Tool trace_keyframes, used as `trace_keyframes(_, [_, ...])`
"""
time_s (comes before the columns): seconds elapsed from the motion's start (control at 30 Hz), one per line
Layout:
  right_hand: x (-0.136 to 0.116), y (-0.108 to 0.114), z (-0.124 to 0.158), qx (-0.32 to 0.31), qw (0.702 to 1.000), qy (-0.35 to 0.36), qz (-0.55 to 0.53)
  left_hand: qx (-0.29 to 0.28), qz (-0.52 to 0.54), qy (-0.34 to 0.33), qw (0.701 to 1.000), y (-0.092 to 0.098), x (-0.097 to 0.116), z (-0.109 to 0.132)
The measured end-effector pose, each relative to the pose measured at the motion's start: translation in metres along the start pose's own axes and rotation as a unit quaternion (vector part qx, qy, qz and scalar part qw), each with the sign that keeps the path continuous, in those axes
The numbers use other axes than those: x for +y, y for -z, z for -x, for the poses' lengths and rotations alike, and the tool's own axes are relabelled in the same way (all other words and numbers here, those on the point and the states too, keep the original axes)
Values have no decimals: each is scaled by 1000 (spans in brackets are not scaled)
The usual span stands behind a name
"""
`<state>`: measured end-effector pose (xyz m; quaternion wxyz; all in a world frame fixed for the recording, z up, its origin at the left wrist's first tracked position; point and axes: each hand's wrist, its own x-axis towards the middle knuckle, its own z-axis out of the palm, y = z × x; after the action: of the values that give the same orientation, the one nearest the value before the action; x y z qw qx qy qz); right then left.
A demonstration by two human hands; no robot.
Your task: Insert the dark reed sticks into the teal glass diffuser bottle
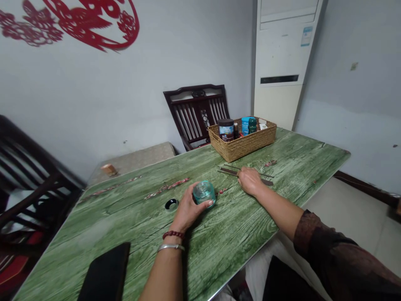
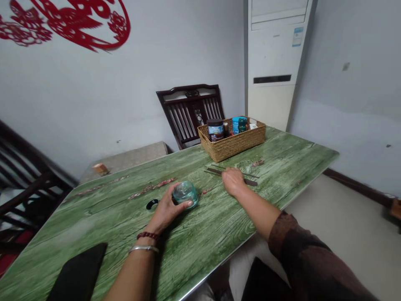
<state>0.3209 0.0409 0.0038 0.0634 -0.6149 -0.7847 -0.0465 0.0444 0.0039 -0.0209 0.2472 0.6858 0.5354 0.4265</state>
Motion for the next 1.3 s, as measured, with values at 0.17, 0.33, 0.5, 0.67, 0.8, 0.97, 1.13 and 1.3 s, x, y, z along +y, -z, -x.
trace_keyframes(0.17, [3, 2, -1, 0, 1000, 9, -16, -13, -15, -9, 1000, 0, -3, -1])
trace_keyframes(0.33, [4, 1, -1, -29, 999, -16, -30, -17, -20, -15, 1000, 0, -5, -1])
trace_keyframes(0.5, [-1, 16, 3, 35, 993, -17, -110, -23, -8, -14, 1000, 0, -2, 1])
trace_keyframes(0.67, [-12, 59, -5, 208, 906, 49, -367, -31, 0, -10, 999, 0, 1, 2])
trace_keyframes(0.8, [-34, 94, -14, 292, 759, 122, -569, -30, 2, -8, 1000, 0, 3, 2])
trace_keyframes(0.97, [-74, 102, -25, 290, 653, 176, -677, -24, 8, -18, 1000, 0, 3, 1])
trace_keyframes(1.13, [-96, 78, -36, 253, 679, 150, -672, -23, 15, -20, 999, -1, 2, 1])
trace_keyframes(1.3, [-107, 51, -39, 210, 734, 112, -636, -21, 23, -29, 999, -1, 4, 1])
